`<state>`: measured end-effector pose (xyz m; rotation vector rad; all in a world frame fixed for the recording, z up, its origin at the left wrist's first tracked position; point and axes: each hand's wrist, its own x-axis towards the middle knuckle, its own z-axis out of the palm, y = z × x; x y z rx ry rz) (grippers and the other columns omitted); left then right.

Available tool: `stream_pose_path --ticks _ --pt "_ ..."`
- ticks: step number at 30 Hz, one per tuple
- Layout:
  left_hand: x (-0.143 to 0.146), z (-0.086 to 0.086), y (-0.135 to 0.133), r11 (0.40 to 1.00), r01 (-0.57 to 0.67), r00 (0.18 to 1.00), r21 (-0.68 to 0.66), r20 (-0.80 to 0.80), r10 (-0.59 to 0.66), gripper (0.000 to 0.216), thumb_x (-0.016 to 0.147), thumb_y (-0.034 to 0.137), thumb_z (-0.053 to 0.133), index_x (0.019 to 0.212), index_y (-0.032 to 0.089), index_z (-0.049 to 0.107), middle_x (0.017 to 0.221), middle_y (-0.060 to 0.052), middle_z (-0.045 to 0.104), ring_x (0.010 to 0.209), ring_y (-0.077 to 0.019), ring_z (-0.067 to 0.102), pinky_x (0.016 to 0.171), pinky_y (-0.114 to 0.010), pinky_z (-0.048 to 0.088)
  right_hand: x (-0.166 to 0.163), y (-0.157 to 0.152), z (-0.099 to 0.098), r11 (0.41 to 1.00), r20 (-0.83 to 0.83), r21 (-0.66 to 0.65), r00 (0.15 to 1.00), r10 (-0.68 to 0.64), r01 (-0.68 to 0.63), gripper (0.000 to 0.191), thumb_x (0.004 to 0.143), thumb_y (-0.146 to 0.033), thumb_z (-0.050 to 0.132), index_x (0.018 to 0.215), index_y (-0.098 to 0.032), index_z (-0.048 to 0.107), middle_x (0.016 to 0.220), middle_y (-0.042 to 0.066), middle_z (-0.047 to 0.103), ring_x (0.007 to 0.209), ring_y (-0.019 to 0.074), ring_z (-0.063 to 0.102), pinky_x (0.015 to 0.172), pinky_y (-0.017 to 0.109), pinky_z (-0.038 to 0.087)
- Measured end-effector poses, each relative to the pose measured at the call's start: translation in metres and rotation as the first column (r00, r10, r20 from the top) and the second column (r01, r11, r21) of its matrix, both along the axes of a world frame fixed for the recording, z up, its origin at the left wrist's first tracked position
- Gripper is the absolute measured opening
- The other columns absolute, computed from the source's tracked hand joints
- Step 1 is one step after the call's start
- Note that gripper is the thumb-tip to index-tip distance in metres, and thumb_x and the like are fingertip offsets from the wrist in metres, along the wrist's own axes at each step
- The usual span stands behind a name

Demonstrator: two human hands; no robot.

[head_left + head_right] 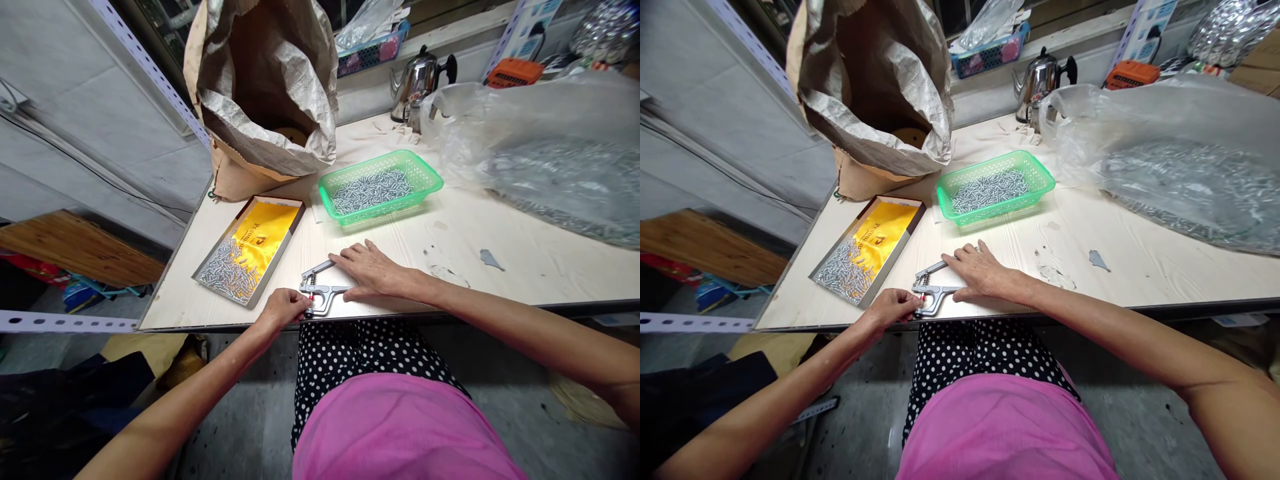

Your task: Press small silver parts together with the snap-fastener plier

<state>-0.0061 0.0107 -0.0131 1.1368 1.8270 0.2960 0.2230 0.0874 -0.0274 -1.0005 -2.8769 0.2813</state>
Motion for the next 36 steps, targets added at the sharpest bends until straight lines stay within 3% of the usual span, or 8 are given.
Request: stream_pose_path --ticks 7,12,18,20,23,27,29,36 --pt "-0.002 -0.003 -0.003 0.997 0.068 0.995 0.048 -0.074 -0.064 0.029 0.068 0.043 0.066 0.063 0.014 0.066 0.050 0.002 0.055 0.050 -0.0107 0.046 0.050 -0.022 0.033 0.006 -0.005 -0.003 1.000 -0.032 0.000 0.999 0.024 -0.024 0.081 0.078 -0.056 0.067 0.142 -0.015 0.038 0.132 0.019 0.051 0.118 0.0376 0.045 0.100 0.062 0.029" --pt "-0.001 -0.003 -0.005 0.991 0.108 0.986 0.072 -0.134 -0.098 0.030 0.069 0.044 0.062 0.060 0.015 0.065 0.050 0.001 0.055 0.051 -0.0114 0.045 0.050 -0.023 0.029 0.010 -0.006 -0.005 0.999 -0.078 -0.009 0.996 0.040 -0.041 0.067 0.080 -0.056 0.064 0.131 -0.015 0.050 0.132 0.020 0.050 0.118 0.0359 0.046 0.099 0.060 0.032" --pt "-0.002 -0.004 -0.005 0.991 0.114 0.988 0.067 -0.112 -0.106 0.033 0.069 0.047 0.061 0.061 0.015 0.065 0.053 0.000 0.056 0.053 -0.0122 0.046 0.051 -0.024 0.031 0.016 -0.005 -0.014 0.999 -0.141 -0.028 0.989 0.037 -0.041 0.087 0.078 -0.063 0.064 0.143 -0.012 0.037 0.139 0.021 0.045 0.127 0.0369 0.040 0.104 0.058 0.029" --pt "-0.002 -0.002 -0.005 0.992 0.110 0.991 0.064 -0.089 -0.105 0.033 0.068 0.047 0.062 0.061 0.015 0.064 0.053 0.001 0.055 0.053 -0.0118 0.045 0.052 -0.023 0.031 0.016 -0.004 -0.013 0.998 -0.153 -0.030 0.987 0.046 -0.051 0.085 0.082 -0.065 0.059 0.143 -0.011 0.037 0.139 0.021 0.045 0.125 0.0361 0.041 0.103 0.057 0.030" --pt "0.001 0.003 -0.004 0.996 0.074 0.996 0.049 -0.044 -0.072 0.033 0.065 0.047 0.065 0.062 0.015 0.064 0.052 0.002 0.054 0.051 -0.0108 0.044 0.051 -0.023 0.030 0.011 0.000 -0.008 0.999 -0.154 -0.042 0.988 -0.010 0.004 0.062 0.092 -0.048 0.054 0.138 -0.009 0.044 0.131 0.019 0.053 0.116 0.0306 0.047 0.097 0.047 0.037" --pt "0.005 0.009 -0.004 1.000 0.024 1.000 0.015 0.006 -0.025 0.033 0.061 0.048 0.068 0.062 0.015 0.062 0.052 0.003 0.052 0.051 -0.0098 0.043 0.051 -0.023 0.031 0.001 0.012 -0.004 0.985 -0.062 -0.033 0.983 -0.174 0.172 0.024 0.094 -0.018 0.046 0.106 -0.013 0.066 0.107 0.014 0.062 0.100 0.0266 0.050 0.081 0.038 0.041" --pt "0.006 0.010 -0.004 1.000 0.009 0.999 0.008 0.034 -0.009 0.034 0.059 0.048 0.069 0.063 0.015 0.062 0.052 0.003 0.052 0.051 -0.0098 0.044 0.052 -0.023 0.033 -0.003 0.018 -0.004 0.983 -0.064 -0.007 0.981 -0.186 0.185 0.027 0.096 -0.016 0.042 0.097 -0.015 0.068 0.101 0.011 0.063 0.096 0.0256 0.050 0.078 0.037 0.040" --pt "0.000 0.005 -0.004 1.000 0.018 0.999 0.020 0.043 -0.019 0.042 0.056 0.055 0.068 0.065 0.014 0.062 0.053 0.003 0.053 0.052 -0.0105 0.045 0.053 -0.023 0.033 -0.001 0.018 -0.008 0.981 -0.088 0.030 0.978 -0.187 0.190 0.028 0.096 -0.015 0.041 0.093 -0.015 0.069 0.095 0.010 0.063 0.089 0.0235 0.048 0.074 0.035 0.037"
